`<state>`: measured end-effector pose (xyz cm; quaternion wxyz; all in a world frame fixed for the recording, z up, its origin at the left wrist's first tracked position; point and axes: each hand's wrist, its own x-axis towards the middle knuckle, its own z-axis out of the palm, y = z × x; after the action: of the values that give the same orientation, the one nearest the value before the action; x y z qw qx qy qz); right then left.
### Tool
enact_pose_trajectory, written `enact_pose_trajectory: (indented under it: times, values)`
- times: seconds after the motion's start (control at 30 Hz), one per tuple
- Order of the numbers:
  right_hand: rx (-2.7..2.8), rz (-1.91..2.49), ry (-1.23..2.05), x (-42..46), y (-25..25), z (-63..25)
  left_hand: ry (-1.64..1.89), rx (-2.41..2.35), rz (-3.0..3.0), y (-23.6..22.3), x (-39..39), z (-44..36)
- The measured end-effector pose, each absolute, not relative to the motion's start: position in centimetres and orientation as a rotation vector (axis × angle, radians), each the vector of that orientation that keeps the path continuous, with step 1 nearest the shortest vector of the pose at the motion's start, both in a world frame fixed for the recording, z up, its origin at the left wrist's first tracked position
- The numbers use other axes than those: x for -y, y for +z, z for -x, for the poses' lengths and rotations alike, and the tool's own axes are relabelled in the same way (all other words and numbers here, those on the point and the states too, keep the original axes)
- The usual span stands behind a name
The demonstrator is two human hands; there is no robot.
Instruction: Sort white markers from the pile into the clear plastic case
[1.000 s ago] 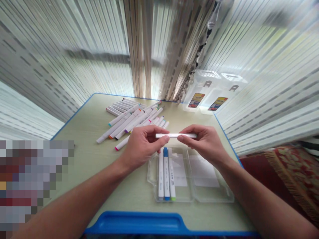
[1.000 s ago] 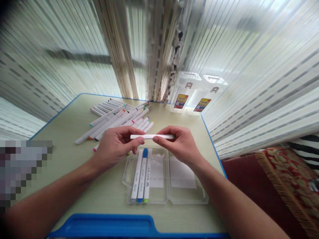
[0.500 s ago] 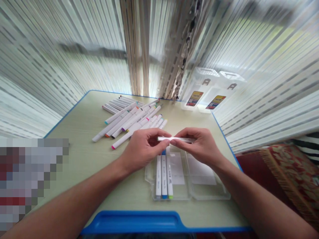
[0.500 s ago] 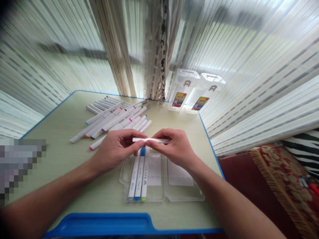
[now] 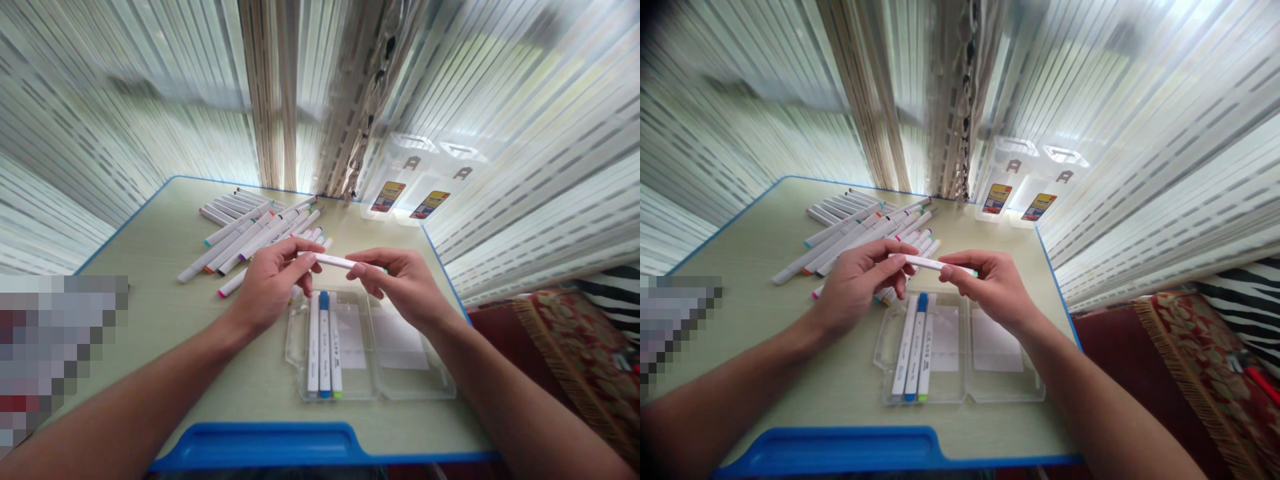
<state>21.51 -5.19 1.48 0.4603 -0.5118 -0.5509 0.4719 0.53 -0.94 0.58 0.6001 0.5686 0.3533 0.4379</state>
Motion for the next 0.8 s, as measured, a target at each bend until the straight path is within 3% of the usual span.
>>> enact_pose_trajectory:
  times: [0.57, 0.8]
  values:
    - [1.053, 1.023, 1.392, 5.38, 2.15, -21.42, 1.102, -0.747, -0.960, 0.65, 0.63, -0.45]
    - [0.975, 1.012, 1.345, 5.07, 2.14, -21.61, 1.110, -0.688, -0.993, 0.90, 0.85, -0.43]
